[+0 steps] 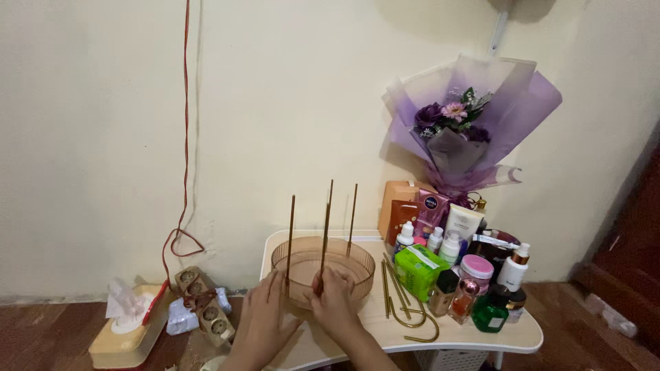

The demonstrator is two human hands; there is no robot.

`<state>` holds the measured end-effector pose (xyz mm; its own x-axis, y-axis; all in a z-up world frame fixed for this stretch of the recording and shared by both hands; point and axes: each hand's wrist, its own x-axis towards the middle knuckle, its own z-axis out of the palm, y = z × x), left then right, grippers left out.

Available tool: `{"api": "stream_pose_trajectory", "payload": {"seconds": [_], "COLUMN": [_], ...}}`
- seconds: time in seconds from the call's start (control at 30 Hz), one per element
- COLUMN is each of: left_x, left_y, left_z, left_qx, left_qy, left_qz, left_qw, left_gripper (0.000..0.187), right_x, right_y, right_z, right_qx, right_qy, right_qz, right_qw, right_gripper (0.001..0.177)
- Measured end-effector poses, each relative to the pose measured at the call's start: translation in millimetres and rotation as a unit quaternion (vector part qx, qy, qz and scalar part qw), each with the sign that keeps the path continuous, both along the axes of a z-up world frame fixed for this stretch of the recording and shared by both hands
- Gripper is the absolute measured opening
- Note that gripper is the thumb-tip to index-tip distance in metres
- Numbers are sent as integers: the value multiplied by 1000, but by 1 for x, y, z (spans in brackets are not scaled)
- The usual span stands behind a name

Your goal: The person assembles a two-tier rotating organizer by inserting metal rods into a translucent plastic base, then stacking a second tier on top. The person adjusts the rods and aligns the tiers to complete the structure.

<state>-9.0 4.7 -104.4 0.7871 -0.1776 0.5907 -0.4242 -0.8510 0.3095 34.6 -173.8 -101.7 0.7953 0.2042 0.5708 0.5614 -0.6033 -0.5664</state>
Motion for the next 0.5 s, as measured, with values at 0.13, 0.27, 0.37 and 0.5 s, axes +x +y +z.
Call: {"api": "stream_pose_trajectory", "payload": {"seconds": [0.13, 0.27, 0.37, 0.5], "left_x": [3, 11, 17, 15], "left_y": [0, 0, -9, -33], "left_z": [-14, -30, -43, -47], "left_qx": [-30, -51, -88, -184], "left_qy": [123, 162, 152, 65], "left_qz": [11, -1, -1, 78], "left_qw": [992, 986, 985, 978], "left_gripper": [113, 115, 111, 104], "right_x": [0, -1, -4, -7], "right_y": [3, 7, 13, 13], "right_z": [-25, -41, -44, -33], "right_qx": [-2, -13, -28, -85], "right_qy": [4, 30, 29, 21], "right_qz": [1, 3, -7, 7], "right_qw": [1000, 999, 999, 996], "right_gripper": [17, 10, 11, 41]}}
